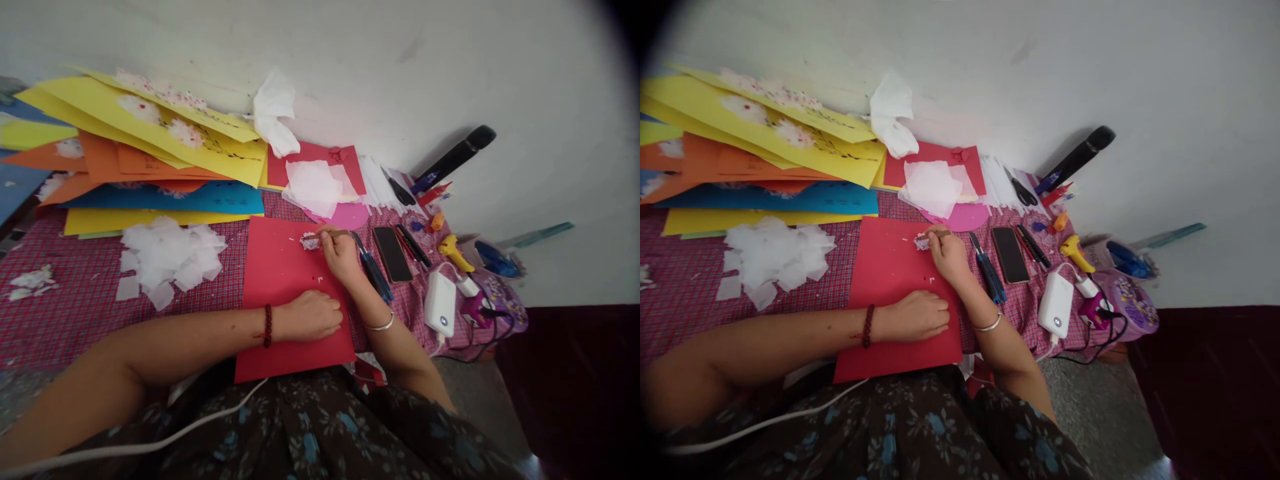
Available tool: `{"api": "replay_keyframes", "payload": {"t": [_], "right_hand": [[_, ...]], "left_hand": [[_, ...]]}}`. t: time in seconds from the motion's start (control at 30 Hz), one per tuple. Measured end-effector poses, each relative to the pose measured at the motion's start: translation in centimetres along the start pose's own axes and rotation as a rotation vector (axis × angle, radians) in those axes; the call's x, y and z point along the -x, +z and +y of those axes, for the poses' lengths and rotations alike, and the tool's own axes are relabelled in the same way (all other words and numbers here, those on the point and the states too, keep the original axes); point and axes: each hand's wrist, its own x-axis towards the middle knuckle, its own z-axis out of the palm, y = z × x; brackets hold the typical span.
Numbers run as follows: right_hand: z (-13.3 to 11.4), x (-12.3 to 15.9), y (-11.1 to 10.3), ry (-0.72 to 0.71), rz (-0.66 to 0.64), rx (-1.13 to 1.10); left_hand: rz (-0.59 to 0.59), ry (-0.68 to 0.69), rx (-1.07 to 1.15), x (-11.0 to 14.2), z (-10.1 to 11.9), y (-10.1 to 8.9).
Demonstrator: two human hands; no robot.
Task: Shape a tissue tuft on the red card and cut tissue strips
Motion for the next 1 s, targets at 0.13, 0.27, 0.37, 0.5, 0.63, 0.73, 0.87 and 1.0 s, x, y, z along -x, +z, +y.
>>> {"api": "replay_keyframes", "payload": {"t": [0.13, 0.27, 0.37, 0.5, 0.63, 0.73, 0.87, 1.0], "right_hand": [[-0.1, -0.1, 0.0, 0.023, 0.024, 0.003], [-0.1, -0.1, 0.1, 0.006, 0.013, 0.011], [0.2, -0.2, 0.0, 0.008, 0.024, -0.019], [0.9, -0.3, -0.5, 0.06, 0.154, -0.095], [1.4, -0.3, -0.5, 0.058, 0.15, -0.087], [1.5, -0.3, -0.3, 0.049, 0.088, -0.061], [1.2, -0.4, -0.2, 0.03, 0.058, -0.052], [1.1, -0.5, -0.3, 0.035, 0.09, -0.054]], "left_hand": [[-0.002, -0.002, 0.002, 0.0, 0.0, 0.1], [0.003, -0.001, 0.002, -0.1, -0.1, 0.3], [0.005, -0.003, -0.004, -0.1, -0.1, 0.3], [-0.003, 0.001, -0.01, -0.1, 0.0, 0.1], [-0.019, -0.002, -0.016, -0.1, 0.0, 0.0], [-0.029, -0.002, -0.017, -0.1, 0.0, 0.0], [-0.037, -0.001, -0.016, -0.1, 0.0, -0.1], [-0.039, -0.001, -0.015, -0.1, 0.0, -0.2]]}}
